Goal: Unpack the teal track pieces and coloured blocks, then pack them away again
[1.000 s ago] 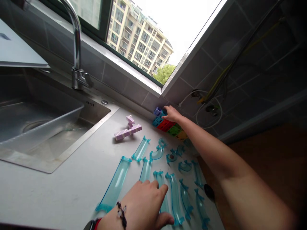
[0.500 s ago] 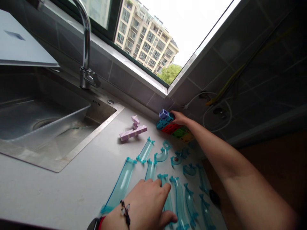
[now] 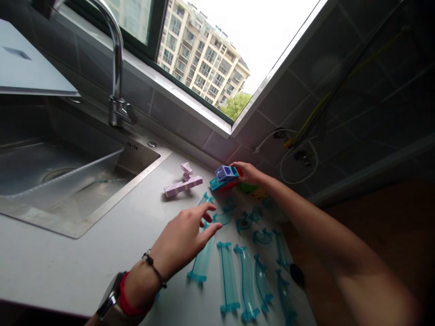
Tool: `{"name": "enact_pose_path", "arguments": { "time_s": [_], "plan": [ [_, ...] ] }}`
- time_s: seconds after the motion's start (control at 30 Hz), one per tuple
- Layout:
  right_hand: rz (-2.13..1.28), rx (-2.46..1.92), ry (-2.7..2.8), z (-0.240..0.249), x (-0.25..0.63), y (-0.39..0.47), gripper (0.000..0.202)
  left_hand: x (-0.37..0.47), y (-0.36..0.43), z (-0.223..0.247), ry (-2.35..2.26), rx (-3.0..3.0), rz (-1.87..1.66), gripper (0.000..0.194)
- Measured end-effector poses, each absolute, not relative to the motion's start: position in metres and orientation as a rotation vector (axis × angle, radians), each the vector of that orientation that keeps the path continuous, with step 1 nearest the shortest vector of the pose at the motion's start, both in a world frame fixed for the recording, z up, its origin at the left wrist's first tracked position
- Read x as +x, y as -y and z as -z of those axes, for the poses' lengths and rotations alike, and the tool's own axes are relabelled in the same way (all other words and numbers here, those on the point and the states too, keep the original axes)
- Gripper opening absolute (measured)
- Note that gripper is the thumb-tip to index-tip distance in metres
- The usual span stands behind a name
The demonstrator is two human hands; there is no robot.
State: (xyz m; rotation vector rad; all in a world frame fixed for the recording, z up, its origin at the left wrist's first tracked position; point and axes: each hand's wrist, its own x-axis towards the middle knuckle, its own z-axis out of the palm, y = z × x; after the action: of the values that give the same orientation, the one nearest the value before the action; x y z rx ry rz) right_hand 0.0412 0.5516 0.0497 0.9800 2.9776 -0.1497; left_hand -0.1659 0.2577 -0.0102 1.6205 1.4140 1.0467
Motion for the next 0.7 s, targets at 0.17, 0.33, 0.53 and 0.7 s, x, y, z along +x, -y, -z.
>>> {"name": "enact_pose_path", "arguments": {
  "time_s": [0.17, 0.33, 0.53, 0.7],
  "plan": [
    [0.114, 0.874, -3.016, -0.053, 0.038, -0.525, 0.057, -0.172, -0.273, 0.026, -1.482, 1.526, -1.285, 0.056],
    [-0.249, 0.653, -2.980, -0.066, 0.027, -0.479, 0.055, -0.169, -0.282, 0.039, -1.574, 1.577, -1.399, 0.075],
    [-0.468, 0.562, -2.933, -0.081, 0.016, -0.432, 0.051, -0.160, -0.283, 0.041, -1.644, 1.739, -1.495, 0.072],
    [-0.403, 0.544, -2.953, -0.081, 0.013, -0.421, 0.051, -0.154, -0.284, 0.042, -1.619, 1.786, -1.630, 0.046]
  ]
}}
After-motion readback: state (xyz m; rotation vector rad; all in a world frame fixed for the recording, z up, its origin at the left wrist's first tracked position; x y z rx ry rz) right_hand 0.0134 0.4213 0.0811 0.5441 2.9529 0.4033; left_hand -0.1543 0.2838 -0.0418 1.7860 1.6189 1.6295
